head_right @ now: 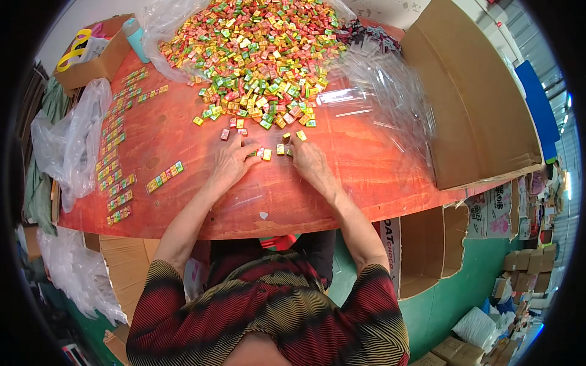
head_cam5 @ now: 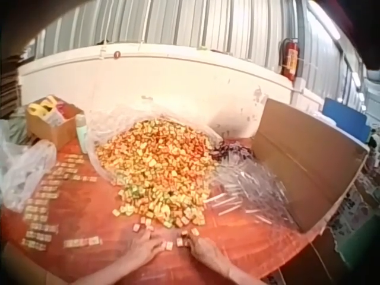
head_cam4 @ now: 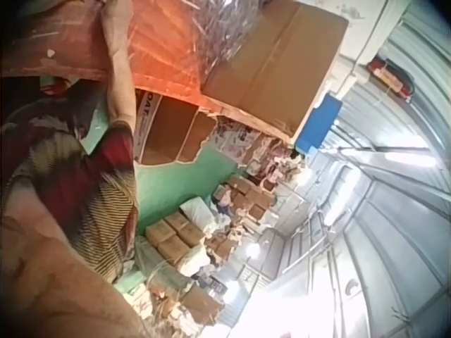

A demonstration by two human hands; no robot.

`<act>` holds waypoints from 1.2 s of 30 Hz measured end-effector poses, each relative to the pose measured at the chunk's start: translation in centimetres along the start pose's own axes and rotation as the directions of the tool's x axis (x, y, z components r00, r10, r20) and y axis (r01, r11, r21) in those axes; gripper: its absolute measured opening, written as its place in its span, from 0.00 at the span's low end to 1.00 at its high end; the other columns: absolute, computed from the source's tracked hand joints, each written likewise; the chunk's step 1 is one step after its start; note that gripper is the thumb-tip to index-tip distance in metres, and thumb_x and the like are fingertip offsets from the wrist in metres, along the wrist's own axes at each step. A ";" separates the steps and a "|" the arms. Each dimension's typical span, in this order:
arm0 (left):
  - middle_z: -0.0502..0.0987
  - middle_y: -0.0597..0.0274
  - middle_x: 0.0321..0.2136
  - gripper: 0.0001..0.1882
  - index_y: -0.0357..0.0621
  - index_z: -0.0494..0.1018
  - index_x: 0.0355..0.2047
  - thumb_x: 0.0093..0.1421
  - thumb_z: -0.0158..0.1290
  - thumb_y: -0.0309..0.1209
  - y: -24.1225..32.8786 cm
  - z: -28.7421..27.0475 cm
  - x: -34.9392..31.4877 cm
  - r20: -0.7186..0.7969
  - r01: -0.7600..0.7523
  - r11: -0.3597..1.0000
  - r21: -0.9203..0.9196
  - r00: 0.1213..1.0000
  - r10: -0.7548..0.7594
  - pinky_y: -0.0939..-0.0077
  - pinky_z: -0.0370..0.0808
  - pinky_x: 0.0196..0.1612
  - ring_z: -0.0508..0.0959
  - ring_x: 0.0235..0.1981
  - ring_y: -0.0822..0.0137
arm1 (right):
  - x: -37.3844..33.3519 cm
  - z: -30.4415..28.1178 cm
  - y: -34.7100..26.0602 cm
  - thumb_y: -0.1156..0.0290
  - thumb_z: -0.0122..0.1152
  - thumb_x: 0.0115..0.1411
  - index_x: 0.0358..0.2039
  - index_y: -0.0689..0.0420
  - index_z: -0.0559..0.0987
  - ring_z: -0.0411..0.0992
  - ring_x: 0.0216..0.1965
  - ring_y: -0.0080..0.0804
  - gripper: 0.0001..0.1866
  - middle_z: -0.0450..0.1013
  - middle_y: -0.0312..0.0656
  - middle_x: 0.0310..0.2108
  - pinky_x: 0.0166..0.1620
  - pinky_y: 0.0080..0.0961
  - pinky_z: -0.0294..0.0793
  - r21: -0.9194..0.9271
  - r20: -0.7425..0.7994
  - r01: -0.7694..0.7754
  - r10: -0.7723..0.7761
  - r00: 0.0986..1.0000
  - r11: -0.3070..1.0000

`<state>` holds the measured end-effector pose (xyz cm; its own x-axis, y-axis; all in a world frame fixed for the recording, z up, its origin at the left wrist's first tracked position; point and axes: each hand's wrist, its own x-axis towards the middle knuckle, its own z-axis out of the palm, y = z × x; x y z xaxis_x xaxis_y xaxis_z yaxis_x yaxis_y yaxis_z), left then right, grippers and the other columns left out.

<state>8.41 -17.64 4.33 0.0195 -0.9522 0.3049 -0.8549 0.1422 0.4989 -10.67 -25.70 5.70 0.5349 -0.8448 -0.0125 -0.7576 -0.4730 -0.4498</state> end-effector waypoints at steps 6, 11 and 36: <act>0.67 0.55 0.33 0.16 0.51 0.75 0.36 0.45 0.58 0.38 0.1 -0.2 0.0 0.001 0.003 1.000 0.011 1.000 -0.003 0.60 0.71 0.34 0.72 0.34 0.53 | -1.0 -0.9 -0.7 0.72 0.55 0.51 0.40 0.55 0.71 0.69 0.37 0.49 0.14 0.69 0.49 0.35 0.37 0.39 0.69 0.068 -0.032 0.093 -0.091 0.995 0.993; 0.67 0.54 0.33 0.16 0.52 0.75 0.36 0.45 0.58 0.37 -0.5 0.3 -0.2 0.003 0.000 1.000 -0.023 1.000 0.001 0.61 0.71 0.34 0.72 0.34 0.53 | -1.2 -1.9 -2.0 0.73 0.57 0.50 0.39 0.54 0.73 0.69 0.39 0.46 0.14 0.68 0.47 0.37 0.40 0.37 0.69 0.062 -0.089 0.133 -0.127 0.988 0.989; 0.67 0.52 0.36 0.26 0.46 0.68 0.46 0.45 0.59 0.33 0.3 -2.0 -0.6 0.117 0.065 0.998 -0.024 0.991 -0.062 0.63 0.71 0.38 0.71 0.38 0.53 | -0.8 -0.5 -0.6 0.74 0.60 0.46 0.42 0.57 0.69 0.66 0.43 0.46 0.20 0.65 0.46 0.43 0.42 0.35 0.69 -0.003 0.026 0.218 -0.218 0.976 0.976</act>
<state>9.18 -16.43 5.96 0.0113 -0.9842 0.1765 -0.8390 0.0867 0.5372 -10.84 -24.89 6.42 0.6966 -0.7147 0.0628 -0.6237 -0.6466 -0.4392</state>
